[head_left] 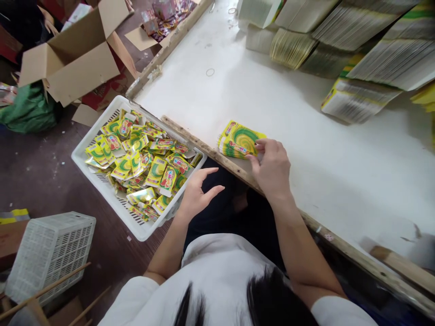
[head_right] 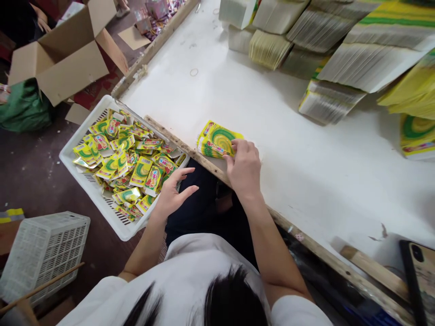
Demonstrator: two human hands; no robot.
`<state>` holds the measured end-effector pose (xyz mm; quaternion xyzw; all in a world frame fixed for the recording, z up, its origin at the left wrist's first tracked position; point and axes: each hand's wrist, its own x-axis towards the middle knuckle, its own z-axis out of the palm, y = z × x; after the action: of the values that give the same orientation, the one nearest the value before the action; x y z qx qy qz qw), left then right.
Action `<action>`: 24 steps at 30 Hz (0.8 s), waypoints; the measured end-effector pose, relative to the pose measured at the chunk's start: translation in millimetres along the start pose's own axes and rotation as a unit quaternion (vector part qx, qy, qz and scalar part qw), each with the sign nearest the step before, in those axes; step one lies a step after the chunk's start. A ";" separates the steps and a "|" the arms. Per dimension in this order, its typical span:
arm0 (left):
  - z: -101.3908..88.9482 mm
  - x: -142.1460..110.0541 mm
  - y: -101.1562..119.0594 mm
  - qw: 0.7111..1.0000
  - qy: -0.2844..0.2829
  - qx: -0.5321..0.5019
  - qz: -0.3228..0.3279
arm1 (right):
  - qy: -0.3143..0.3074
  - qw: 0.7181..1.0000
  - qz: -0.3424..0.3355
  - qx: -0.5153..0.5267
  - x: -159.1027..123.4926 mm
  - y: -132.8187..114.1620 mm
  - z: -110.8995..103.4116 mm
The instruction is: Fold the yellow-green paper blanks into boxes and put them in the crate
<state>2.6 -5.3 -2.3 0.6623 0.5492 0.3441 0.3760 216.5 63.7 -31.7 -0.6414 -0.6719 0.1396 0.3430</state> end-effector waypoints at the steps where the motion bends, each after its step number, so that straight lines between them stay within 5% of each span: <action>1: 0.1 -0.3 0.3 1.000 -0.001 -0.004 -0.003 | 0.002 1.000 -0.001 -0.001 0.8 -0.5 -0.2; 8: 3.7 -2.6 2.1 1.000 -0.003 -0.030 -0.003 | 0.027 0.999 -0.002 0.033 0.4 -6.0 2.3; 15: 5.2 -2.7 -0.1 0.995 -0.008 -0.088 -0.036 | 0.036 0.979 0.052 0.192 -6.6 -24.8 -14.2; 19: 11.3 -1.4 0.0 0.970 0.035 -0.238 -0.046 | -0.101 0.940 0.017 0.326 -21.7 -59.7 -23.9; 24: 7.6 5.5 14.3 0.905 0.184 -0.380 -0.051 | -0.212 0.885 -0.018 0.414 -42.0 -80.8 -10.8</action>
<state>16.7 -2.4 6.8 0.3652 0.4694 0.6231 0.5081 159.1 9.6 15.0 -0.3845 -0.6211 0.5315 0.4288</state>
